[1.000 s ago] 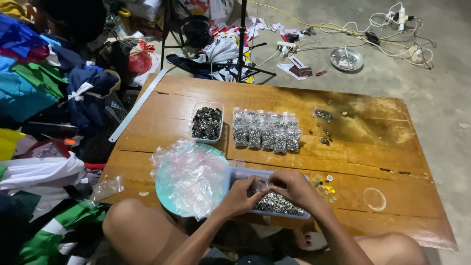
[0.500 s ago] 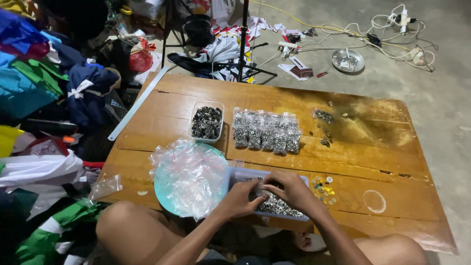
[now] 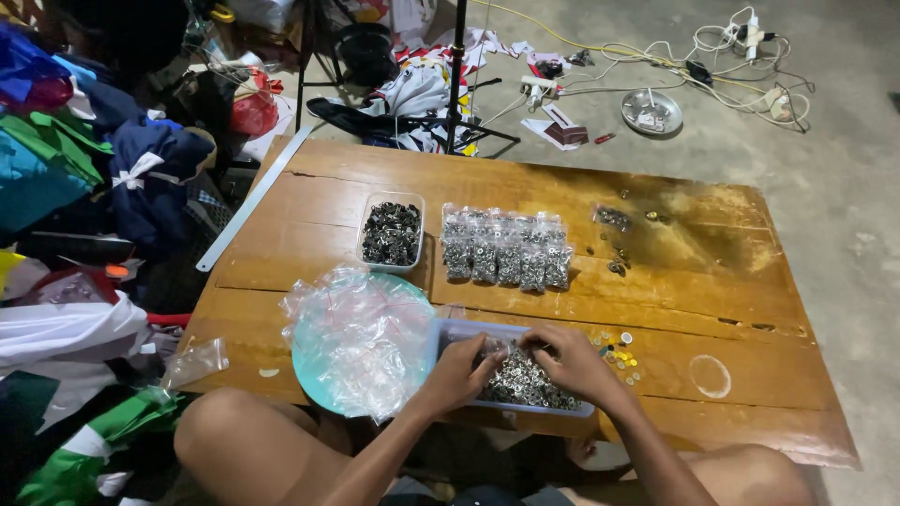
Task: Sorting through a container of small metal rivets or buttons by hand on a wooden table.
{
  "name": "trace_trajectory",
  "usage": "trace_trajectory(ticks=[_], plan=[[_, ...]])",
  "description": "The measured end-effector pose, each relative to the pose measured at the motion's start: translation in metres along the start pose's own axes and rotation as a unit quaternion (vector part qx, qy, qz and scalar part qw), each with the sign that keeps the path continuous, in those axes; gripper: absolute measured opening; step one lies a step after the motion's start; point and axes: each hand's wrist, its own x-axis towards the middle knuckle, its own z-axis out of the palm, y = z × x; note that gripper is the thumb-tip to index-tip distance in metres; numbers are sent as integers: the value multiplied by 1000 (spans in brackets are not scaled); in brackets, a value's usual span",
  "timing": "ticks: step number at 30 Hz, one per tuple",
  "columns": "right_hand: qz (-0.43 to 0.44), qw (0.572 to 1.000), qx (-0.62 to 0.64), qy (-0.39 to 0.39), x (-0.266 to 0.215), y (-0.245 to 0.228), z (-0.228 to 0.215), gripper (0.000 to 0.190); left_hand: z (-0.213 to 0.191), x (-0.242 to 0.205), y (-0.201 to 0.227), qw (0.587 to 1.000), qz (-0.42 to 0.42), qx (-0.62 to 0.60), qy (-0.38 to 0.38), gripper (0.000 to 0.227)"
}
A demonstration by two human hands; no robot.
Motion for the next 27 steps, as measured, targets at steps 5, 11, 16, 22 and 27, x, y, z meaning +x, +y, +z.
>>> trace_trajectory(ticks=[5, 11, 16, 22, 27], plan=[[22, 975, -149, -162, 5, 13, 26, 31, 4, -1, -9, 999, -32, -13, 5, 25], [250, 950, 44, -180, 12, -45, 14, 52, -1, 3, 7, 998, -62, -16, -10, 26], [-48, 989, -83, -113, 3, 39, 43, 6, -1, 6, 10, 999, -40, -27, -16, 24], [14, 991, -112, -67, -2, 18, 21, 24, -4, 4, 15, 997, -67, 14, -31, 23], [-159, 983, 10, 90, -1, 4, 12, 16, 1, 2, 11, 989, -99, 70, -81, 25]])
